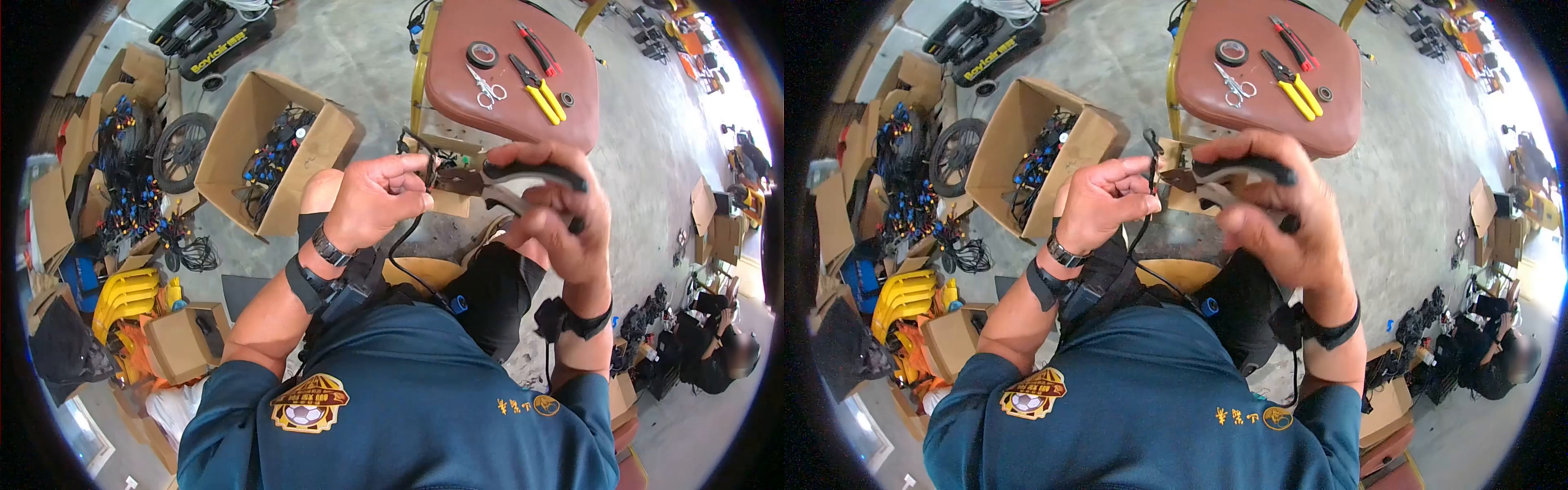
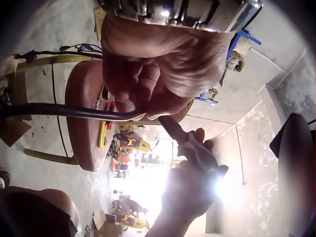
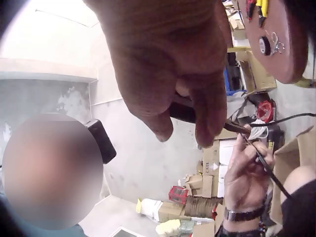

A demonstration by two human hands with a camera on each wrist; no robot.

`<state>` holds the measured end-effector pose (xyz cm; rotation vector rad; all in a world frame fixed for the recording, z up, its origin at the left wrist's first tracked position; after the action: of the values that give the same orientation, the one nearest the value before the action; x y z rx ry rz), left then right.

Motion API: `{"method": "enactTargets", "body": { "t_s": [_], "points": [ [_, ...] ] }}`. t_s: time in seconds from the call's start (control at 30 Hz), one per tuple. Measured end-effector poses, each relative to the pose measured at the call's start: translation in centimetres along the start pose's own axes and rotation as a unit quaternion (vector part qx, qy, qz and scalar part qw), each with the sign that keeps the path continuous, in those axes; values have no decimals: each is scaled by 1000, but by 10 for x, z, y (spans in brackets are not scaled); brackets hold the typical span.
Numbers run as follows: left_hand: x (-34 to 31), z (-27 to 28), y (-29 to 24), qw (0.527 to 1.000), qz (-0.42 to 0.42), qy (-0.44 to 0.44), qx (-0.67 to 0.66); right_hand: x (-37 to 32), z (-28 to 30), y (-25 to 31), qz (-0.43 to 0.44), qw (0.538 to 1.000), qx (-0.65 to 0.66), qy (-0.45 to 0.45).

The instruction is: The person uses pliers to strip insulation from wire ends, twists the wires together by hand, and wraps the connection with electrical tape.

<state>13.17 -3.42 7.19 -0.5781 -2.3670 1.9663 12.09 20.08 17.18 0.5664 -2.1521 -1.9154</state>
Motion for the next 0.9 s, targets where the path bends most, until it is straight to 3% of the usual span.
{"method": "enactTargets", "body": {
  "t_s": [0.2,0.3,0.47,0.9],
  "points": [
    [-9,-12,1,999,-9,35,23,33,11,-7,174,981,-69,-44],
    [-13,-20,-8,997,-46,63,7,51,20,-10,78,990,-94,-70],
    [-15,-22,-9,997,-47,64,20,77,32,-48,-1,995,77,-70],
    [-18,-23,2,995,12,92,-44,82,33,-111,-70,970,193,-128]
  ]
}}
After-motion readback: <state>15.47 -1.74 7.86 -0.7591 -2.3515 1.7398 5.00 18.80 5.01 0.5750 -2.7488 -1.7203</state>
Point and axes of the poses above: each hand's wrist, its own x-axis towards the middle knuckle, its own z-axis out of the back of the hand, y = z × x, the point moved 2 cm from there along x, towards the middle knuckle, and after that the axes turned 1 degree about -z, right-handed, at the moved point
